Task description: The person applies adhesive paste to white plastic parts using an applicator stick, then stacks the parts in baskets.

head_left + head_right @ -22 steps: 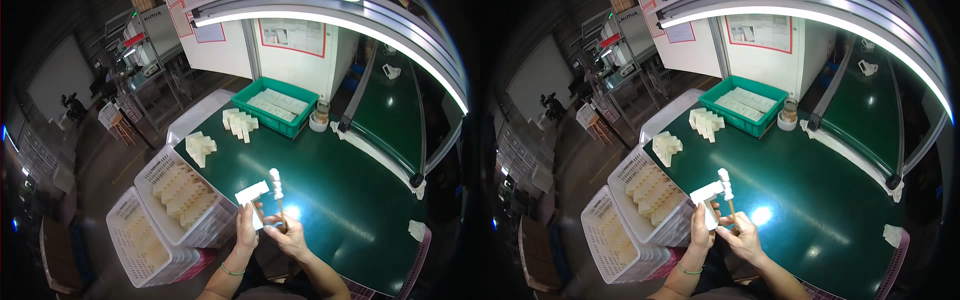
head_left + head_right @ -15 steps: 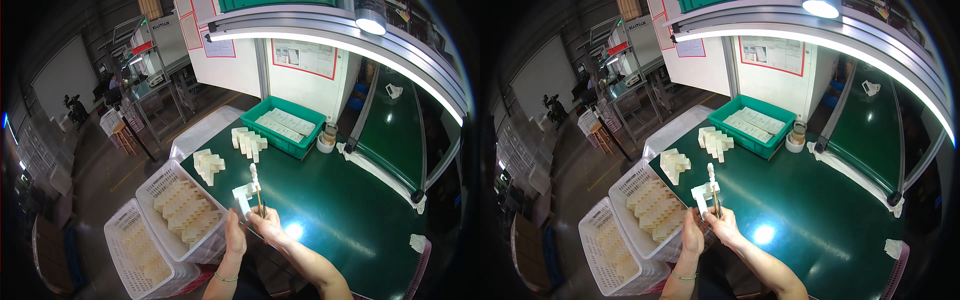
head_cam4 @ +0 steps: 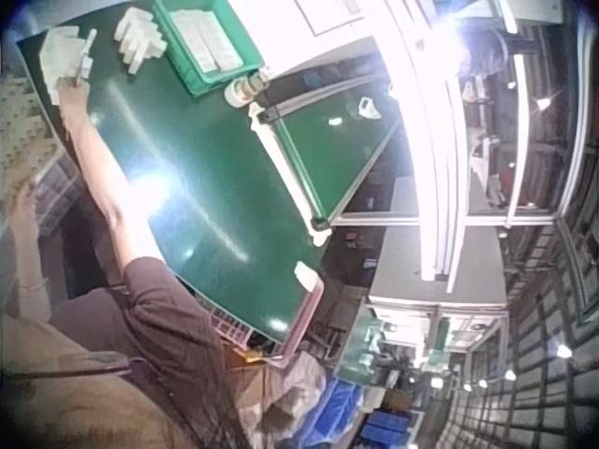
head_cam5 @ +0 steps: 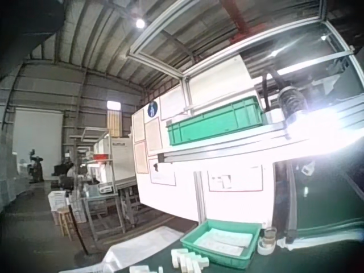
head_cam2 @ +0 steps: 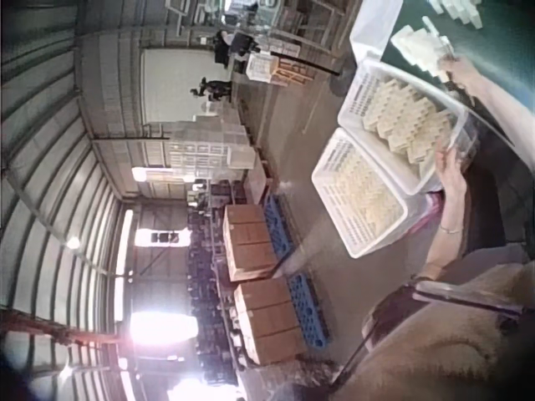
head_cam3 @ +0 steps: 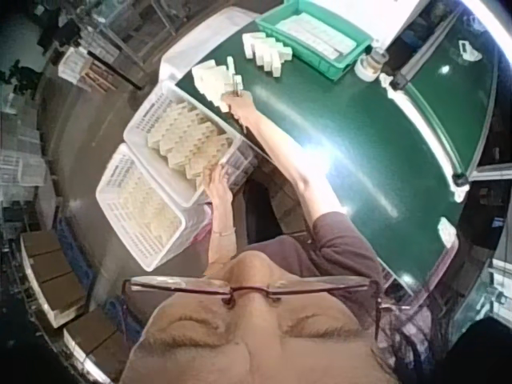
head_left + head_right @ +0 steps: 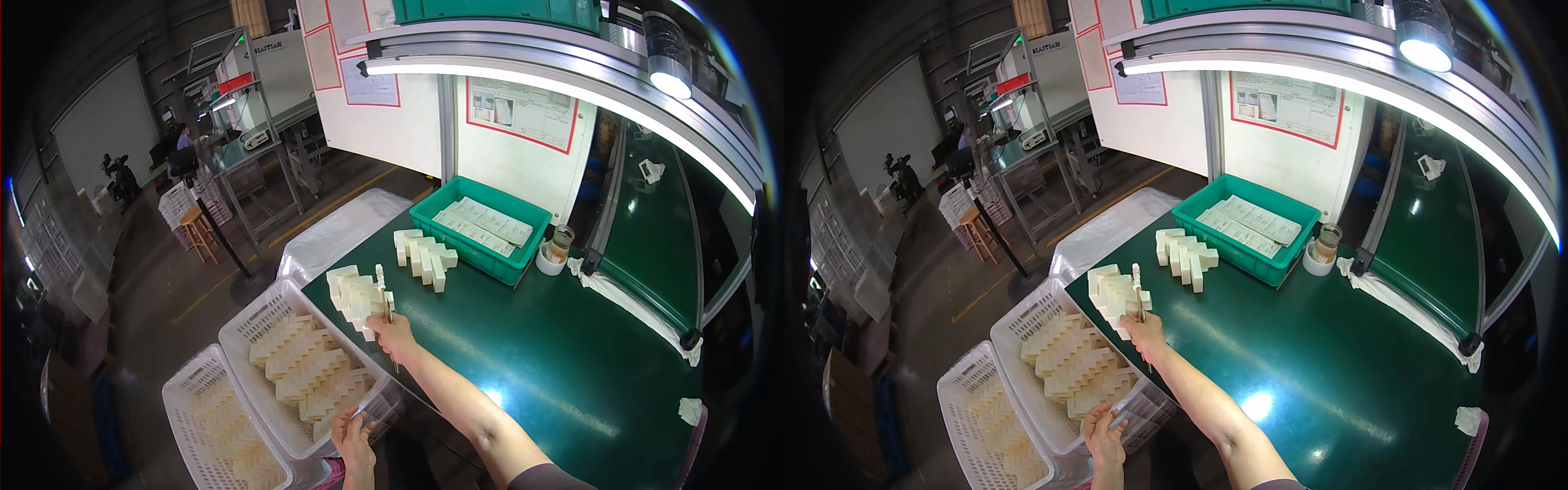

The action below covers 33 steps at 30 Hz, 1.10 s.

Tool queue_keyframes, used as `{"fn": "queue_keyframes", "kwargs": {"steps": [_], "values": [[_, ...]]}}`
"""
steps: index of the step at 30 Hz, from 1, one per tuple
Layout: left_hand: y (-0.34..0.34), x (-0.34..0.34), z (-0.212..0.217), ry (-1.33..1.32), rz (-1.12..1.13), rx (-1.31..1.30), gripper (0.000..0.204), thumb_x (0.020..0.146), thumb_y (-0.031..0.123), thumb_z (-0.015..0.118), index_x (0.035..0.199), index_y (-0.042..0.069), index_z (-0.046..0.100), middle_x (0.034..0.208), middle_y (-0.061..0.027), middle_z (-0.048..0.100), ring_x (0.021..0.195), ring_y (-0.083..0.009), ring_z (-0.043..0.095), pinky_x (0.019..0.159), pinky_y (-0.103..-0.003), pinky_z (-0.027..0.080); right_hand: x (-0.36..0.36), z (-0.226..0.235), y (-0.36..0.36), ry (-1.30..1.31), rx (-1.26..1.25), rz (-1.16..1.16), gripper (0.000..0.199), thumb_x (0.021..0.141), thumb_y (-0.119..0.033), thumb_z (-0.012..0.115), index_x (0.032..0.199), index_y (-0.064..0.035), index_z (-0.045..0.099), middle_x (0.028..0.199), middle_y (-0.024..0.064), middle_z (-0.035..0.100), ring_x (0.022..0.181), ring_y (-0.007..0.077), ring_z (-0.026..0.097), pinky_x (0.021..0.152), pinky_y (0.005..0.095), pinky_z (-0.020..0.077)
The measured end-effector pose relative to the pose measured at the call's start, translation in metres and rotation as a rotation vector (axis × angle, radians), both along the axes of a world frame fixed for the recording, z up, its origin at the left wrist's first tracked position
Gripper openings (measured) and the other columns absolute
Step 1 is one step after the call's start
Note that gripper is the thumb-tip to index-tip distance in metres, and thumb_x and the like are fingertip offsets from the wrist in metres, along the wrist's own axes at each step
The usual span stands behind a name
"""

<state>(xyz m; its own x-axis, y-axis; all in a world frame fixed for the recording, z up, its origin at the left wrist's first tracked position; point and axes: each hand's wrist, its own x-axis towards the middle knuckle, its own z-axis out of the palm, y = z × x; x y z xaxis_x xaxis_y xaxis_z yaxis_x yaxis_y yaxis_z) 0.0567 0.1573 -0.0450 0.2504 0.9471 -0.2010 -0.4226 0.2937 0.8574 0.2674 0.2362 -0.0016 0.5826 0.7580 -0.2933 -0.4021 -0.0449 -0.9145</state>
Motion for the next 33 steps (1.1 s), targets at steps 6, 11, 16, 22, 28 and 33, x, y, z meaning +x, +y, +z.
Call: {"fn": "queue_keyframes", "kwargs": {"steps": [6, 11, 16, 22, 28, 33], "values": [[-0.011, 0.007, 0.018, 0.182, -0.001, 0.076, 0.013, 0.082, 0.012, 0.064, 0.085, 0.001, 0.058, 0.081, -0.0069, 0.059, 0.075, -0.0167, 0.055, 0.065, -0.027, 0.045, 0.028, 0.002, -0.086, -0.458, -0.016, 0.050, 0.028, 0.085, -0.029, 0.062, 0.082, -0.0009, 0.062, 0.067, 0.0029, 0.057, 0.062, 0.0118, 0.050, 0.058, 0.0303, 0.0426], [-0.030, 0.038, 0.031, 0.100, -0.117, 0.140, 0.008, 0.083, 0.005, 0.062, 0.090, 0.002, 0.058, 0.081, -0.0054, 0.058, 0.070, -0.0129, 0.054, 0.065, -0.026, 0.046, 0.059, 0.006, -0.244, -1.320, -0.256, -0.052, 0.021, 0.086, -0.026, 0.058, 0.091, -0.0055, 0.061, 0.087, 0.0139, 0.063, 0.078, 0.0359, 0.061, 0.065, 0.0453, 0.0489], [-0.071, 0.073, 0.027, 0.139, -0.330, 0.421, 0.016, 0.085, -0.003, 0.058, 0.100, 0.001, 0.059, 0.097, -0.0070, 0.060, 0.083, -0.0138, 0.056, 0.077, -0.024, 0.047, 0.080, 0.000, -0.391, -1.514, -0.807, -0.198, 0.020, 0.076, -0.020, 0.064, 0.094, -0.0113, 0.060, 0.084, 0.0090, 0.057, 0.067, 0.0293, 0.063, 0.056, 0.0425, 0.0511], [-0.134, 0.141, 0.024, 0.356, -0.370, 1.211, 0.014, 0.068, 0.006, 0.064, 0.081, 0.005, 0.059, 0.091, -0.0100, 0.062, 0.084, -0.0273, 0.055, 0.072, -0.037, 0.045, 0.072, -0.018, -0.465, -1.447, -0.888, -0.533, 0.011, 0.071, -0.015, 0.067, 0.080, -0.0103, 0.065, 0.079, 0.0079, 0.058, 0.066, 0.0289, 0.062, 0.059, 0.0409, 0.0504], [-0.141, 0.144, 0.020, 0.632, -0.351, 1.461, 0.010, 0.065, 0.009, 0.066, 0.071, 0.008, 0.059, 0.082, -0.0050, 0.061, 0.083, -0.0252, 0.056, 0.071, -0.037, 0.043, 0.072, -0.015, -0.463, -1.399, -0.820, -0.568, 0.011, 0.072, -0.015, 0.068, 0.080, -0.0059, 0.066, 0.076, 0.0095, 0.061, 0.066, 0.0307, 0.062, 0.060, 0.0400, 0.0492], [-0.147, 0.140, 0.013, 0.657, -0.315, 1.444, 0.010, 0.068, 0.014, 0.065, 0.072, 0.008, 0.058, 0.083, -0.0054, 0.059, 0.084, -0.0267, 0.054, 0.073, -0.039, 0.043, 0.072, -0.016, -0.465, -1.350, -0.710, -0.566, 0.013, 0.071, -0.018, 0.069, 0.080, -0.0082, 0.065, 0.078, 0.0087, 0.062, 0.069, 0.0303, 0.061, 0.063, 0.0404, 0.0490]]}}
